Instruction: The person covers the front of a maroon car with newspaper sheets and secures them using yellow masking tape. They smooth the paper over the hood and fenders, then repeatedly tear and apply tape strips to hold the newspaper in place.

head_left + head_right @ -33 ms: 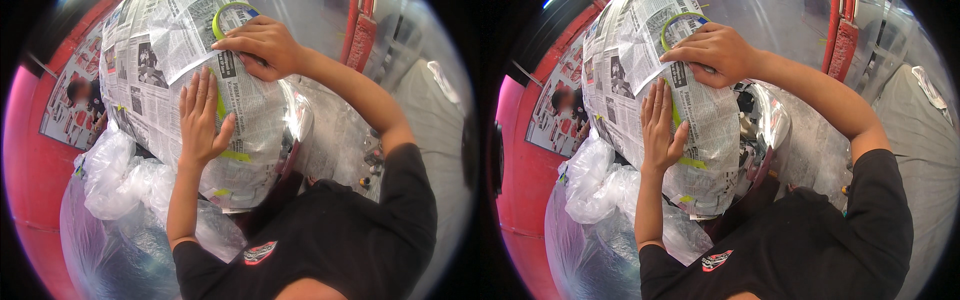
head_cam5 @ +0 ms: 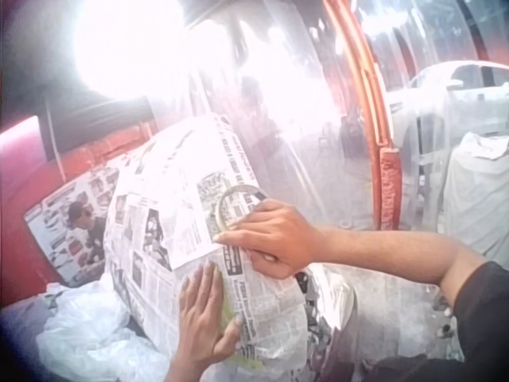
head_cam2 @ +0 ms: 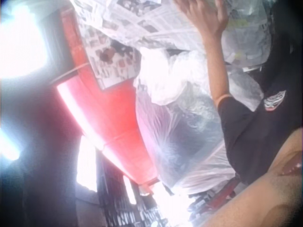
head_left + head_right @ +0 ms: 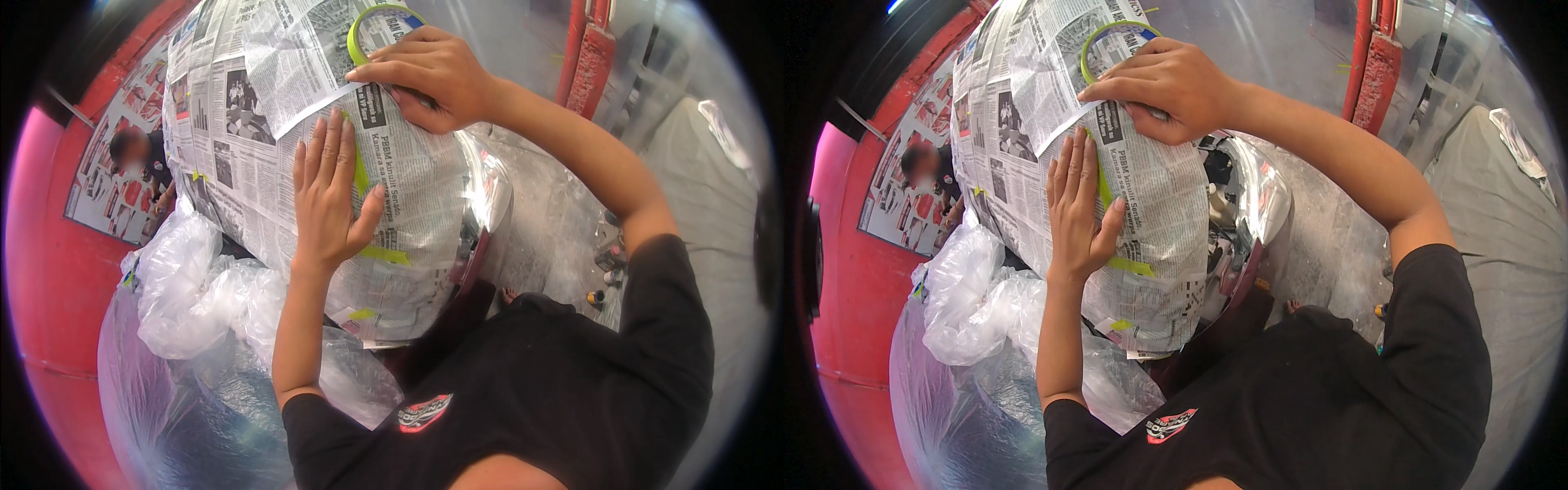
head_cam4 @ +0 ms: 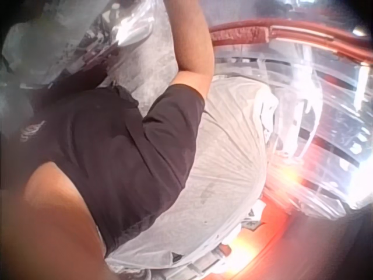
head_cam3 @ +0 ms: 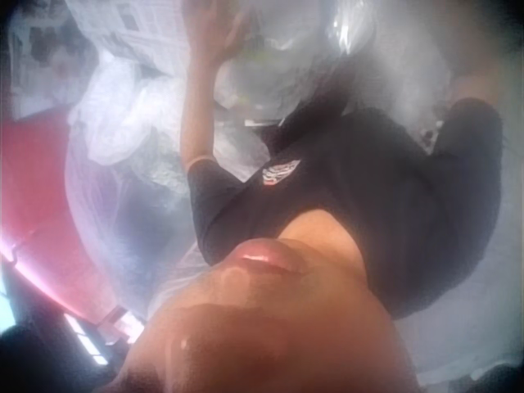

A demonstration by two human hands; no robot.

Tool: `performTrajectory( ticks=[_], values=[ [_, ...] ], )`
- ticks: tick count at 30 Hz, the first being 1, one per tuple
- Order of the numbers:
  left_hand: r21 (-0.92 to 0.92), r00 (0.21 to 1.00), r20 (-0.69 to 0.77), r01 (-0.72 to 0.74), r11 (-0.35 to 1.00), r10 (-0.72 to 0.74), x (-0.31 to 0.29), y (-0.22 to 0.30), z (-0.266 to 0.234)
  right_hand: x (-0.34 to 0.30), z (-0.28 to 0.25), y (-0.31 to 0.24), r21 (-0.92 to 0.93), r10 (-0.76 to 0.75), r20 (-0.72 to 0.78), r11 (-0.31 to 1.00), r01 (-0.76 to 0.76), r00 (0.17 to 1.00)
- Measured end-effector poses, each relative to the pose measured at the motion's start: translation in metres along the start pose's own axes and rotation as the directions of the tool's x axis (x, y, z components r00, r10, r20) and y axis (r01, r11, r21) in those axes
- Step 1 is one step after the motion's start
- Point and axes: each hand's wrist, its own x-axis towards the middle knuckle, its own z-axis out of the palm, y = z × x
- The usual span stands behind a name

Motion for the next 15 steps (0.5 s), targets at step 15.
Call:
performTrajectory(
  ticks=[15],
  values=[
    [0.015, 0.998, -0.020, 0.051, 0.999, -0.051, 0.005, 0.003, -0.005, 0.009, -0.007, -0.007, 0.090, 0.080, 0.076, 0.992, -0.087, 0.994]
  ],
)
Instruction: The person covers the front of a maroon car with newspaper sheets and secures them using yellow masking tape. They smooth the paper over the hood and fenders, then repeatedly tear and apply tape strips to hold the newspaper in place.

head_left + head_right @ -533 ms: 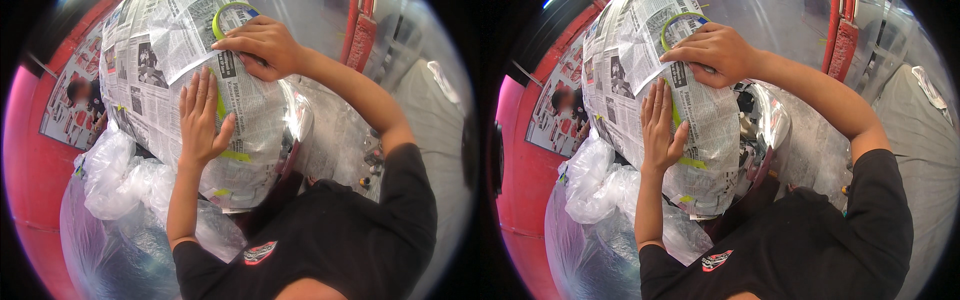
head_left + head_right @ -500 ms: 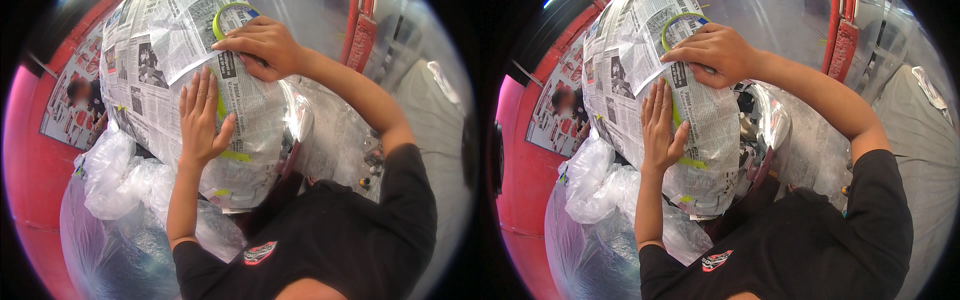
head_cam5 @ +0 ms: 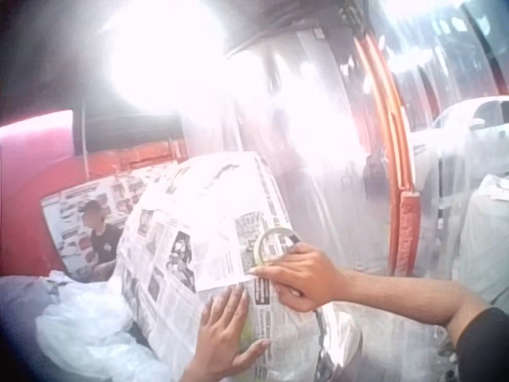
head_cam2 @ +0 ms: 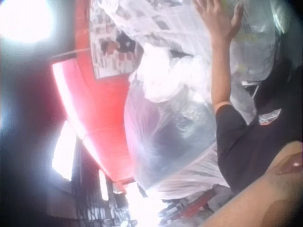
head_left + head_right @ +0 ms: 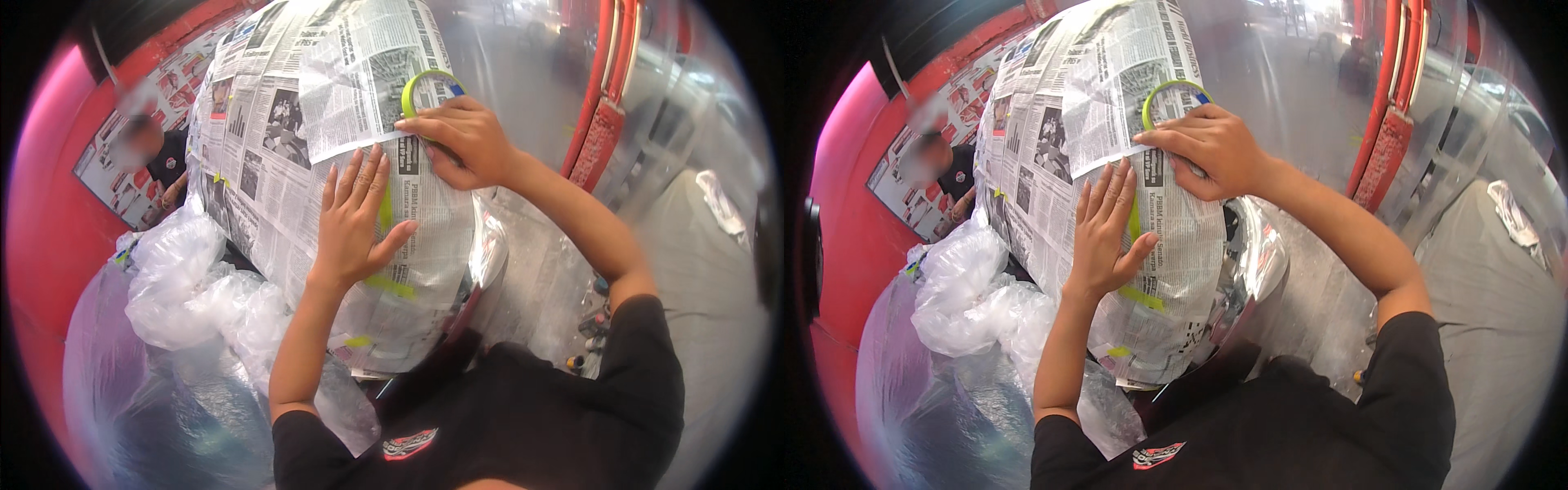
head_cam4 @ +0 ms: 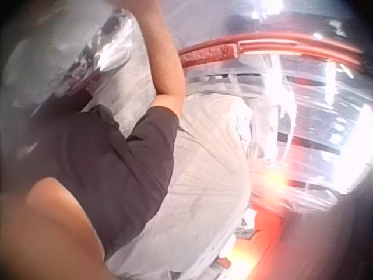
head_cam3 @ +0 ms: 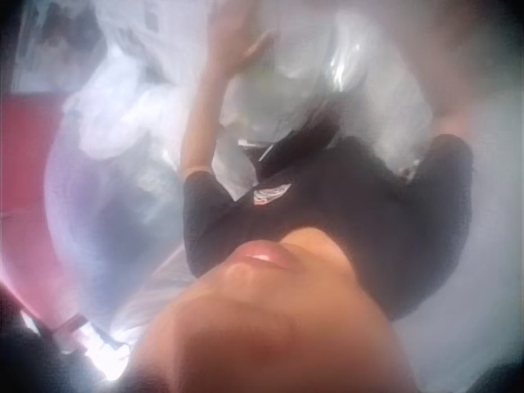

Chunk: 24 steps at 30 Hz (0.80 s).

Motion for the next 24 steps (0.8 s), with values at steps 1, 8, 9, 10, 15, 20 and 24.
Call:
performTrajectory(
  ticks=[1, 8, 9, 10, 15, 20, 24],
  values=[
    [0.036, 1.000, 0.002, -0.003, 0.999, 0.003, 0.002, -0.002, -0.002, 0.003, 0.000, 0.001, -0.003, -0.001, 0.000, 1.000, 0.001, 1.000],
    [0.011, 0.941, -0.329, 0.085, 0.996, -0.077, 0.001, -0.041, 0.011, 0.021, -0.001, -0.007, 0.003, 0.011, 0.063, 1.000, -0.011, 0.998],
    [0.019, 0.912, -0.399, 0.115, 0.993, -0.098, 0.003, -0.052, 0.013, 0.024, 0.000, -0.009, 0.015, 0.025, 0.073, 1.000, -0.026, 0.997],
    [0.024, 0.877, -0.465, 0.145, 0.989, -0.117, 0.006, -0.062, 0.014, 0.025, 0.001, -0.009, 0.025, 0.044, 0.064, 0.999, -0.046, 0.997],
    [0.159, 0.893, -0.448, 0.037, 0.987, 0.039, 0.016, -0.082, -0.016, 0.029, 0.005, -0.014, 0.024, 0.099, 0.023, 0.995, -0.099, 0.995],
    [0.156, 0.880, -0.471, 0.012, 0.988, 0.064, 0.029, -0.069, -0.023, 0.028, 0.009, -0.012, 0.028, 0.095, -0.008, 0.995, -0.095, 0.995],
    [0.199, 0.838, -0.533, -0.011, 0.980, 0.117, 0.039, -0.067, -0.013, 0.029, 0.013, -0.011, 0.048, 0.083, -0.043, 0.996, -0.081, 0.996]
  ],
)
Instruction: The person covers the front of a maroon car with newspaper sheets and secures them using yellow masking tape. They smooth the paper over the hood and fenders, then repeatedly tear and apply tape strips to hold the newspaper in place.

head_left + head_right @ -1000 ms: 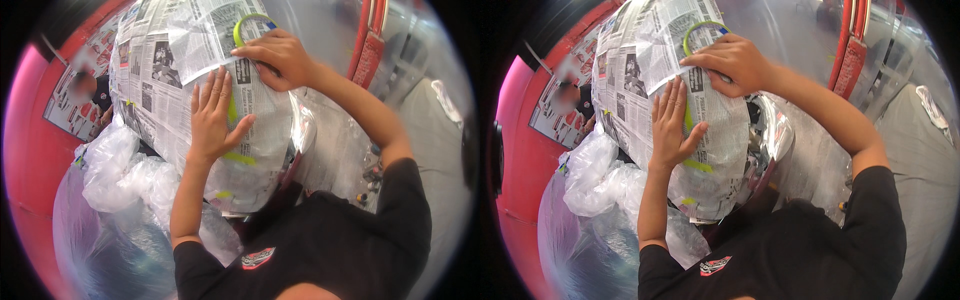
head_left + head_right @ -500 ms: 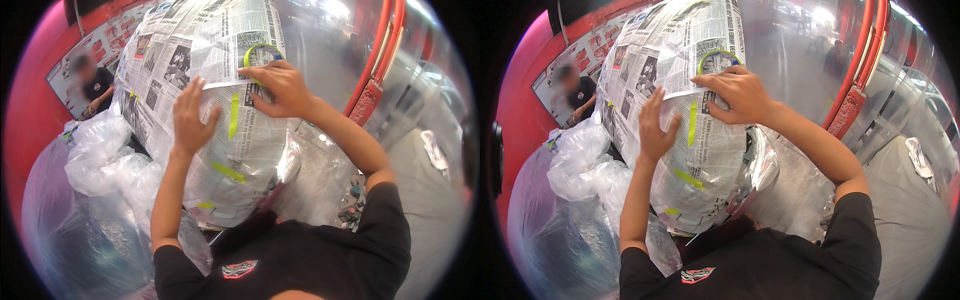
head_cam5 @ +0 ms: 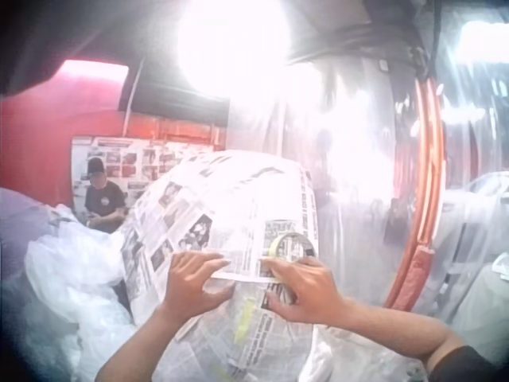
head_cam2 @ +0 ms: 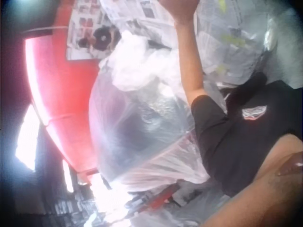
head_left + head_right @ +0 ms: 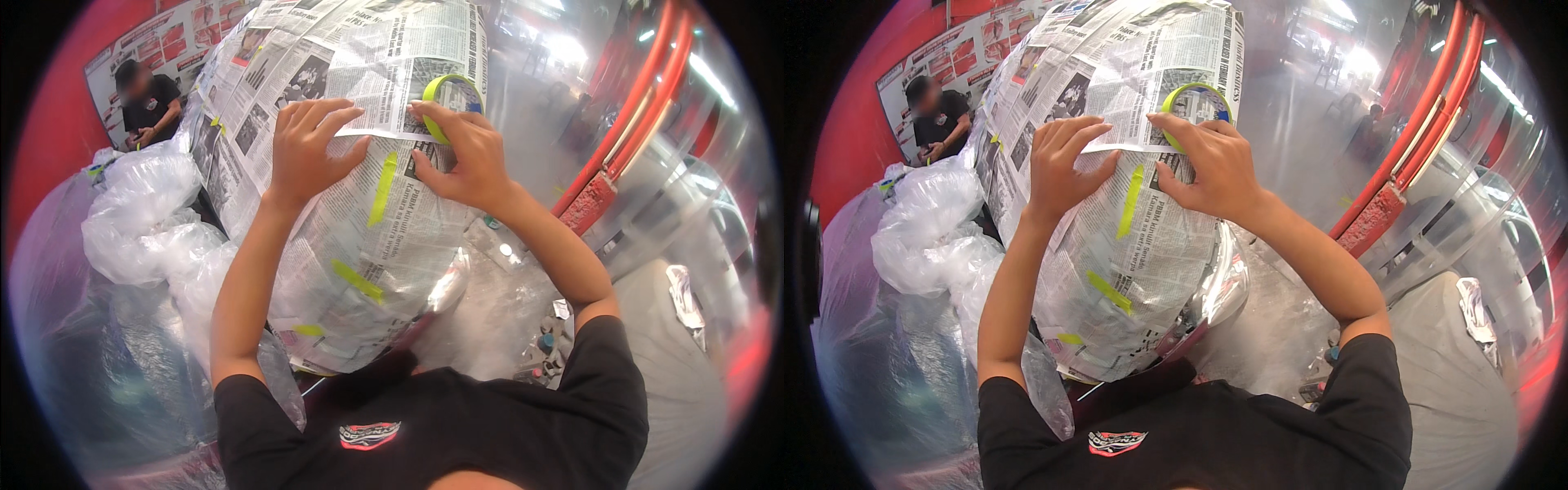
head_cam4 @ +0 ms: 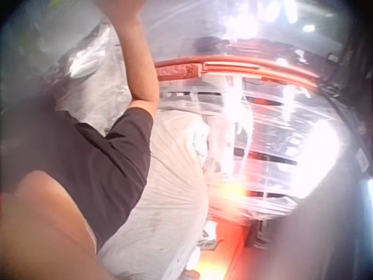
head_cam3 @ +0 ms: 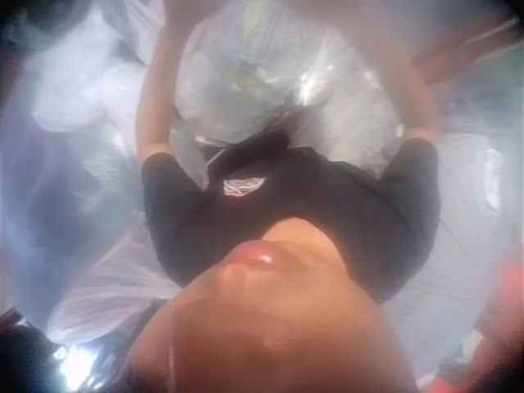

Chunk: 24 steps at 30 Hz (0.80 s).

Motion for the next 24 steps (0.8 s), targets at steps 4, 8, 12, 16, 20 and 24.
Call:
performTrajectory(
  ticks=[4, 8, 12, 16, 20, 24],
  values=[
    [0.053, 0.993, -0.015, -0.118, 0.992, 0.119, 0.007, -0.007, -0.002, 0.000, -0.004, -0.005, -0.021, 0.049, 0.087, 0.999, -0.047, 0.995],
    [0.124, 0.963, 0.038, -0.269, 0.955, 0.266, 0.010, -0.019, -0.003, 0.000, -0.002, -0.005, -0.019, 0.013, 0.037, 1.000, -0.013, 0.999],
    [0.100, 0.957, 0.047, -0.291, 0.952, 0.287, 0.012, -0.043, -0.005, 0.002, 0.004, -0.003, -0.019, -0.028, 0.026, 0.999, 0.029, 0.999],
    [-0.004, 0.962, -0.006, -0.272, 0.962, 0.272, 0.030, -0.052, -0.025, -0.004, 0.020, 0.001, 0.216, 0.050, -0.016, 0.975, -0.045, 0.999],
    [-0.115, 0.919, -0.019, -0.393, 0.912, 0.394, 0.077, -0.031, -0.052, -0.029, 0.006, 0.015, 0.338, 0.069, -0.010, 0.939, -0.062, 0.998],
    [-0.123, 0.912, 0.207, -0.335, 0.934, 0.354, 0.098, -0.036, -0.069, -0.028, 0.011, 0.013, 0.389, 0.099, -0.007, 0.917, -0.088, 0.995]
  ],
)
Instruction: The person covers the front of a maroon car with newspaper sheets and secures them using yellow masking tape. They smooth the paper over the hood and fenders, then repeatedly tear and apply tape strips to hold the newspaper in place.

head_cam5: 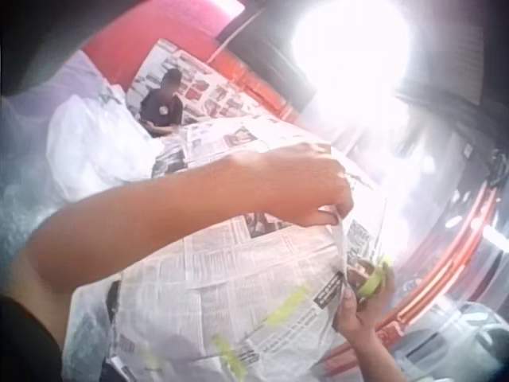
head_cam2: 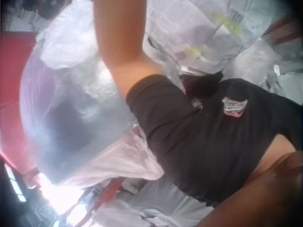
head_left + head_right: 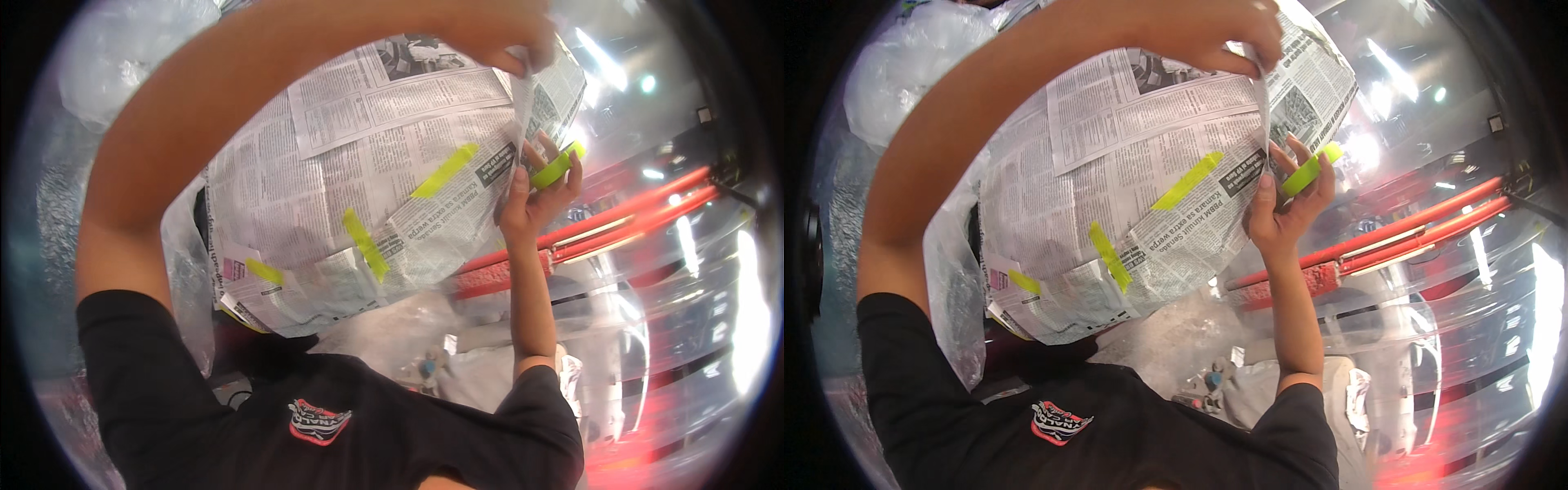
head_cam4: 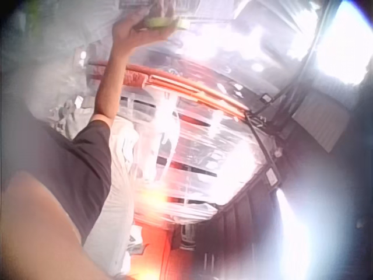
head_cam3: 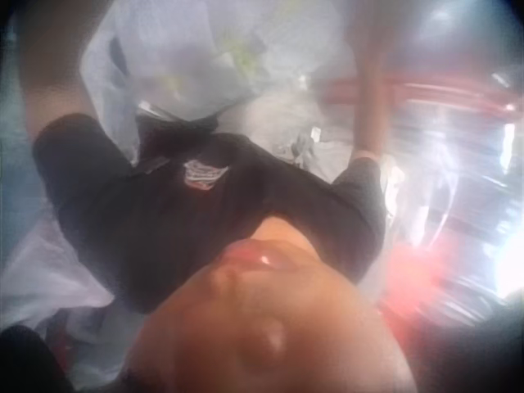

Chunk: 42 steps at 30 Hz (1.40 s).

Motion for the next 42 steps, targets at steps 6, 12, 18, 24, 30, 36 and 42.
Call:
performTrajectory(
  ticks=[6, 12, 18, 24, 30, 36, 42],
  values=[
    [0.029, 0.996, 0.081, 0.043, 0.999, -0.045, -0.002, 0.015, -0.026, 0.009, 0.009, -0.004, -0.024, 0.035, -0.039, 0.999, -0.036, 0.999],
    [0.237, 0.986, 0.166, -0.036, 0.971, -0.004, -0.037, -0.003, 0.021, 0.035, 0.007, -0.024, -0.462, -0.007, 0.251, 0.878, 0.126, 0.968],
    [0.032, 0.988, -0.002, 0.153, 0.988, -0.153, -0.078, 0.004, 0.064, 0.067, 0.015, -0.037, -0.432, -0.049, 0.503, 0.850, 0.300, 0.863],
    [-0.034, 0.975, -0.179, 0.126, 0.991, -0.130, -0.081, 0.012, 0.086, 0.075, 0.014, -0.031, -0.416, -0.069, 0.601, 0.824, 0.385, 0.796],
    [-0.115, 0.974, -0.187, 0.111, 0.987, -0.131, -0.076, 0.017, 0.101, 0.073, 0.013, -0.034, -0.419, -0.081, 0.600, 0.816, 0.399, 0.796],
    [-0.110, 0.967, -0.232, 0.078, 0.991, -0.102, -0.082, 0.008, 0.105, 0.079, 0.013, -0.036, -0.397, -0.051, 0.633, 0.835, 0.380, 0.772],
    [-0.257, 0.963, -0.235, 0.071, 0.964, -0.134, -0.083, 0.006, 0.124, 0.077, 0.005, -0.036, -0.389, -0.024, 0.683, 0.834, 0.391, 0.730]
  ],
)
